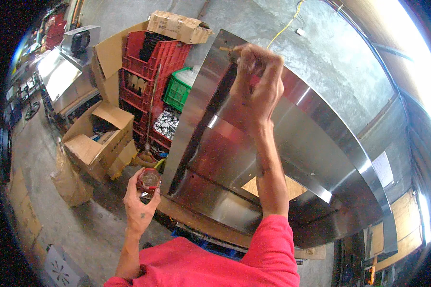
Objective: The person wipes the exterior and interior surfaces of a stainless steel range hood with a cloth. Then the person uses a small brush to apply a substance from a jar onto the hood's surface.
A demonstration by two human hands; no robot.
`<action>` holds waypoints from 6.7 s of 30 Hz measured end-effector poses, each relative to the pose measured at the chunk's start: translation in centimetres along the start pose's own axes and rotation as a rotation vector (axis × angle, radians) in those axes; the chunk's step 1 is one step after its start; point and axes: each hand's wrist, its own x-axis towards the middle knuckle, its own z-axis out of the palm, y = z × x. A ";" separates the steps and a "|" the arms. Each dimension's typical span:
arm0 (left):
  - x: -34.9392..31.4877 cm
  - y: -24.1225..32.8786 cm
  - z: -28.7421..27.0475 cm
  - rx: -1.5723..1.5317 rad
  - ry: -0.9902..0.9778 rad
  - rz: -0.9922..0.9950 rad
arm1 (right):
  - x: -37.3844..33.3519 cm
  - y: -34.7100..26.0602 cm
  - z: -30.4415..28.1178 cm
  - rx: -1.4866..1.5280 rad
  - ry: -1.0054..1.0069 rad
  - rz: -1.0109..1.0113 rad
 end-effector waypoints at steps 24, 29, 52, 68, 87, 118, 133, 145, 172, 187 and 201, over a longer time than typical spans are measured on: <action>0.7 1.2 -0.4 -0.001 0.046 0.181 | -13.9 -13.9 -3.0 0.305 -0.899 0.307; 0.5 1.8 -0.3 -0.041 0.014 0.057 | -12.7 -11.9 -3.5 0.299 -0.611 0.261; -0.4 0.7 0.9 -0.152 -0.001 -0.080 | 0.2 1.0 -0.4 -0.068 -0.066 0.039; -0.5 0.3 0.9 -0.136 -0.008 -0.061 | 0.1 1.3 -0.5 -0.153 -0.090 -0.002; 0.9 1.1 0.4 -0.017 0.005 0.108 | -13.2 -12.2 -3.8 0.268 -0.822 0.104; -0.4 0.4 1.7 -0.068 0.016 0.000 | -1.3 2.5 -0.9 -0.073 -0.053 -0.134; -0.3 0.4 1.5 -0.071 0.016 -0.013 | -1.2 2.7 -0.7 -0.149 -0.060 -0.145; -0.4 0.1 1.5 -0.104 0.026 -0.035 | -1.3 2.8 -0.7 -0.137 -0.060 -0.109; -0.1 -0.1 1.0 -0.023 0.014 -0.004 | -6.0 -2.4 -1.7 0.409 -0.097 0.092; 1.2 1.5 0.8 -0.023 -0.016 0.190 | -14.7 -12.7 -4.5 0.199 -0.793 0.141; 1.1 1.4 1.1 -0.059 0.009 0.019 | -11.8 -10.4 -4.5 0.164 -0.542 0.208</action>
